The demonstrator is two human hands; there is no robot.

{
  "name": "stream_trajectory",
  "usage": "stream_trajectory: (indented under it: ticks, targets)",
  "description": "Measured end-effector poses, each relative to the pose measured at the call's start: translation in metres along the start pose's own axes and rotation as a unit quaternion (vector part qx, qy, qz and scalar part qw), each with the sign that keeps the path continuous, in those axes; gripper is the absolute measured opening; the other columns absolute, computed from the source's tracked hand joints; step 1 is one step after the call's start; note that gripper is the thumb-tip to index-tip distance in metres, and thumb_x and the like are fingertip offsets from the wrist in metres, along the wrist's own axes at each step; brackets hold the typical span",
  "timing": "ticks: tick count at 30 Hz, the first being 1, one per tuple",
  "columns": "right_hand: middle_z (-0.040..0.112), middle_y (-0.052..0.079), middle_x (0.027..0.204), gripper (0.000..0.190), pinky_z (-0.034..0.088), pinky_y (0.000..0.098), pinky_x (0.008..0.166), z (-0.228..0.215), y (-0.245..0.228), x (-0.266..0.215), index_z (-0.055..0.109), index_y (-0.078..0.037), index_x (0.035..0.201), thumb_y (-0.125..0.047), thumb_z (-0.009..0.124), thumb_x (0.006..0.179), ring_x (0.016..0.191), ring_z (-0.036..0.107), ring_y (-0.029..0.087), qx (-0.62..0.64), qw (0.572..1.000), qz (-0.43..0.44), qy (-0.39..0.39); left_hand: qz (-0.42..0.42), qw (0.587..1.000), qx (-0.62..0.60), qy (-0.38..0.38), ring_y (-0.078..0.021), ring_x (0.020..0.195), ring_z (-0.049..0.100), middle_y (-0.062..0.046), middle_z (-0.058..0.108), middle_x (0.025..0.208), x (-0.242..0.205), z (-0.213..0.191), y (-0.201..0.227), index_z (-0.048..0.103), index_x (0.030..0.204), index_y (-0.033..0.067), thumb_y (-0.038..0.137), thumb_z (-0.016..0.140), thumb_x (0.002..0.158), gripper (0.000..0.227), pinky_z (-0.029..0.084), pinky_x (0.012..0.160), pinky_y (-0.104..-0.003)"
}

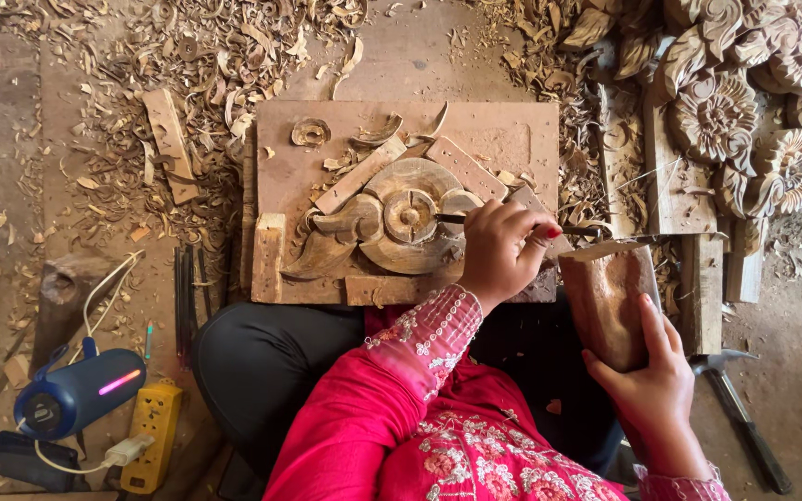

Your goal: The person carves a floral design into a rectangular wooden board using a chisel and a wooden mallet. They repeatedly strike the chisel to shape the wood, creating a raised relief pattern while sitting on the floor.

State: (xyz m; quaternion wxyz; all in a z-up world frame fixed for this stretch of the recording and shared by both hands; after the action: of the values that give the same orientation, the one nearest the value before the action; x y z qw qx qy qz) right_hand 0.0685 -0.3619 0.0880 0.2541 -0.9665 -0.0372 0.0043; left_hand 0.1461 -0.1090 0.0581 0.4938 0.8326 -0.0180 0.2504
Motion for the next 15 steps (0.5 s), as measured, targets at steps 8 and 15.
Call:
stream_trajectory:
  ticks: [8, 15]
  targets:
    - [0.058, 0.02, 0.137, 0.112, 0.057, 0.0469, 0.102, -0.048, -0.058, 0.045, 0.029, -0.001, 0.168, -0.014, 0.089, 0.075, 0.115, 0.064, 0.034, 0.663, 0.743, 0.038, 0.086, -0.022, 0.997, 0.001, 0.075, -0.0203, 0.077, 0.061, 0.002, 0.065, 0.081, 0.018, 0.006, -0.001, 0.07, 0.091, 0.0174, 0.042, 0.062, 0.102, 0.028, 0.044, 0.076, -0.039]
    - [0.036, 0.036, 0.149, 0.119, 0.044, 0.0575, 0.103, -0.058, -0.107, 0.082, 0.022, 0.004, 0.162, 0.007, 0.086, 0.062, 0.129, 0.043, 0.052, 0.319, 0.931, -0.177, -0.02, -0.046, 0.994, -0.083, 0.048, -0.0193, 0.054, 0.05, -0.004, 0.052, 0.059, 0.02, -0.014, -0.006, 0.07, 0.078, 0.0096, 0.042, 0.067, 0.099, 0.039, 0.036, 0.056, -0.038]
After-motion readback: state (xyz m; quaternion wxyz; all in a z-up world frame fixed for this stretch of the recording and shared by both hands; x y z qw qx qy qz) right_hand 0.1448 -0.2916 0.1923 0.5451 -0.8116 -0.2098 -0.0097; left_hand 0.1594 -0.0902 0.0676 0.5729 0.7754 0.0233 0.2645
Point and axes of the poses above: each hand's wrist, its own x-axis towards the middle knuckle, its own z-axis out of the palm, y = z × x, the point moved 3 cm from there along x, towards the middle knuckle
